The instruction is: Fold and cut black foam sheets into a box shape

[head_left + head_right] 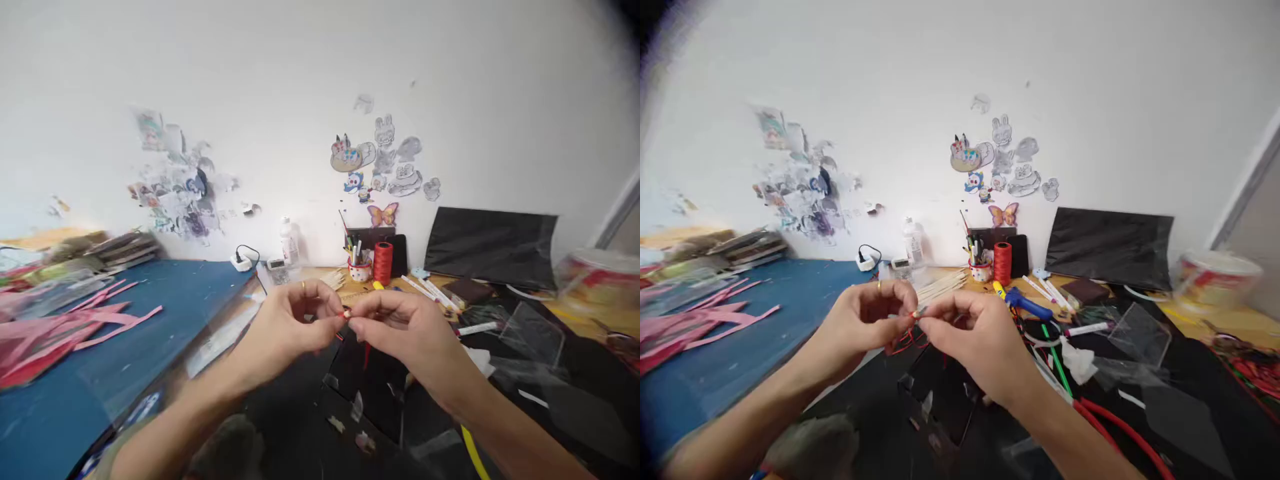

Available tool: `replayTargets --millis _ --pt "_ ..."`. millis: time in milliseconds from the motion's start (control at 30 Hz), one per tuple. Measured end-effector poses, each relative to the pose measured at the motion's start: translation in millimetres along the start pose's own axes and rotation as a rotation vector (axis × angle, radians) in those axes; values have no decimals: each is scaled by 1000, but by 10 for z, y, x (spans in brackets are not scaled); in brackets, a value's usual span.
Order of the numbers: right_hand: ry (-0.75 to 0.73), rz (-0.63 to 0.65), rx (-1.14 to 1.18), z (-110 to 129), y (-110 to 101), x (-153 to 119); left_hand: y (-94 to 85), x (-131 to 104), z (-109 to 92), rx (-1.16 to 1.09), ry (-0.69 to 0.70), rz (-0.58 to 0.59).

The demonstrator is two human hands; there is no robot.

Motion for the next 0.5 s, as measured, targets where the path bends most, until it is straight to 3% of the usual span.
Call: replayTargets --millis 500 --pt "19 23 3 -11 -65 -3 55 9 14 -114 -71 18"
Point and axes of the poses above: each hand's wrist, its own x-axis towards the middle knuckle, its own y-axis out of the palm, z = x × y, the point moved 6 cm from there along x, towards the middle knuckle, and after that the axes turned 6 degrees about -z, right-handed, at the moved point
